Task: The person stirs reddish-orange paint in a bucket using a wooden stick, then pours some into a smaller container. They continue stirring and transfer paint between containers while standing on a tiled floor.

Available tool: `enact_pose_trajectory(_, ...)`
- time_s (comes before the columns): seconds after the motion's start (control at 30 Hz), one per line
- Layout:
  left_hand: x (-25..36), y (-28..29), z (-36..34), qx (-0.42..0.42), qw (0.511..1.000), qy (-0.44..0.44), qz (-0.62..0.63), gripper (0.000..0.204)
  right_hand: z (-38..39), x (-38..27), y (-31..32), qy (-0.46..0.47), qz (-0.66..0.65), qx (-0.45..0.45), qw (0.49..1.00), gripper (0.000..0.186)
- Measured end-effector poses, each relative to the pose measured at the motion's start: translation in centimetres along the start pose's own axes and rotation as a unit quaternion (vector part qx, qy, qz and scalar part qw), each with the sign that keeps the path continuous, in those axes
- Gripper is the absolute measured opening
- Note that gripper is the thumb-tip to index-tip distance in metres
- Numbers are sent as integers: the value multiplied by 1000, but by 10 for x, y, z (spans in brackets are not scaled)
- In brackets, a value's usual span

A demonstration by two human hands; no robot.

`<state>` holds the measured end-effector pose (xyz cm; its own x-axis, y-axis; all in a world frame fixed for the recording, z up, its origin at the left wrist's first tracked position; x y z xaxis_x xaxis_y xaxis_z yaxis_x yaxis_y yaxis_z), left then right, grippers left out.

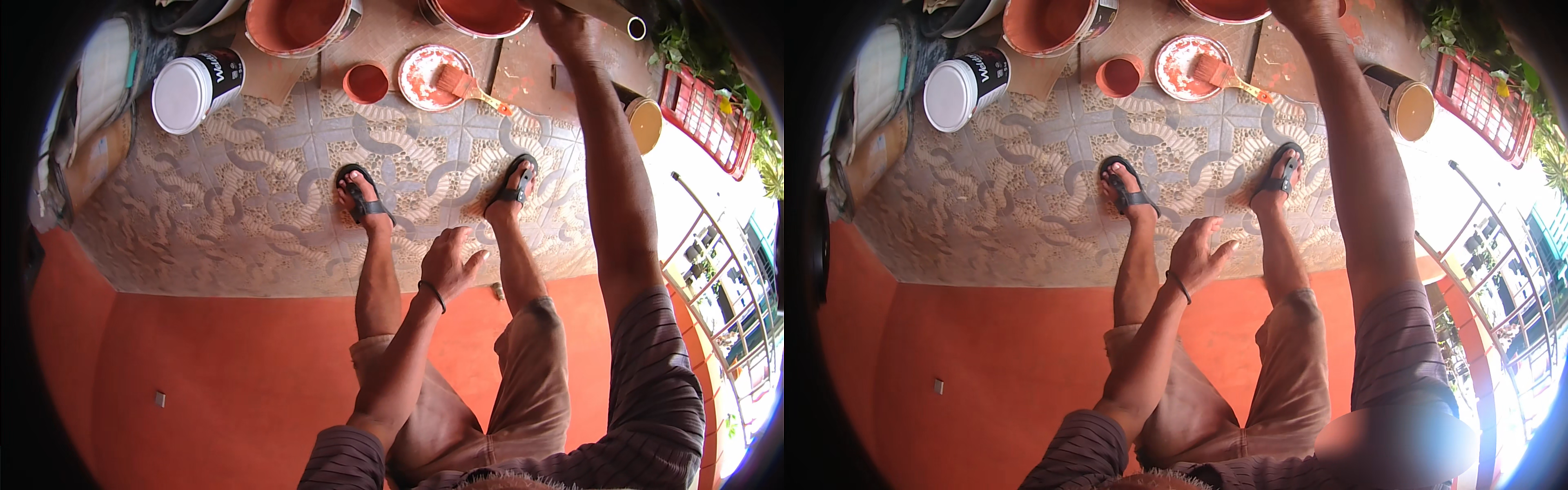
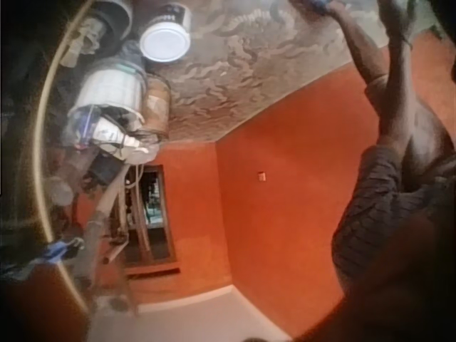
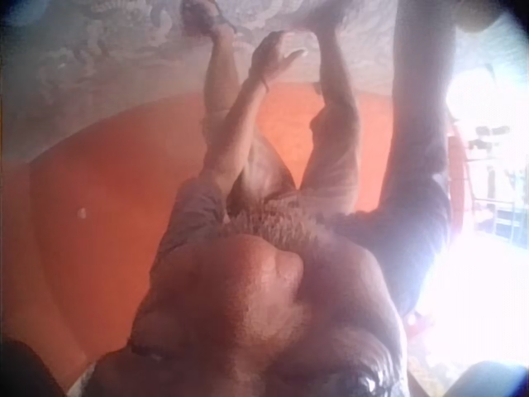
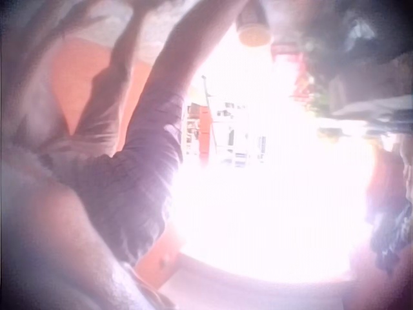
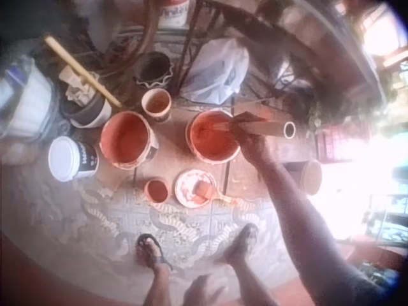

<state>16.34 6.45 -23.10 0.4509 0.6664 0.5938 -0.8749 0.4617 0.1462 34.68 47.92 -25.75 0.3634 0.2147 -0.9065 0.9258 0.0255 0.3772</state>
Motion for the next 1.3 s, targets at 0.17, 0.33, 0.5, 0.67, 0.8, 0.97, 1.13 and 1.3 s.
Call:
enact_pose_trajectory(0.17,-8,4,4,12,1000,2,-10,52,33,-12,6,-122,-15,-10,992,9)
enact_pose_trajectory(0.33,-2,-1,-1,5,1000,-9,1,51,4,-26,-11,55,30,-3,998,11)
enact_pose_trajectory(0.5,-4,1,0,3,1000,9,3,51,22,-11,17,-60,-19,-13,998,13)
enact_pose_trajectory(0.67,-5,-4,-1,3,1000,7,-4,51,12,-35,-10,-55,-15,-25,998,10)
enact_pose_trajectory(0.8,-4,-7,-3,4,1000,2,9,51,4,-11,11,6,-18,3,1000,7)
enact_pose_trajectory(0.97,-12,-6,3,9,1000,18,-6,52,38,-22,-7,-145,-46,-60,987,8)
enact_pose_trajectory(1.13,-6,-11,-2,0,1000,10,8,52,-5,-19,-2,32,-2,9,999,6)
enact_pose_trajectory(1.3,-12,-9,1,6,1000,11,-8,52,27,-26,8,-80,32,-47,995,9)
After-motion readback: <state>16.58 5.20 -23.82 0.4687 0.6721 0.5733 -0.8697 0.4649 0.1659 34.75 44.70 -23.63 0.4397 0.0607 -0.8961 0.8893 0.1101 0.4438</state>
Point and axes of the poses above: each hand's wrist, its own z-axis away from the middle knuckle, its own y-axis out of the back of the hand, x = y × z, the point moved 7 cm from there along -z, towards the middle knuckle, and after that the axes turned 8 degrees about y, right-handed, at the moved point
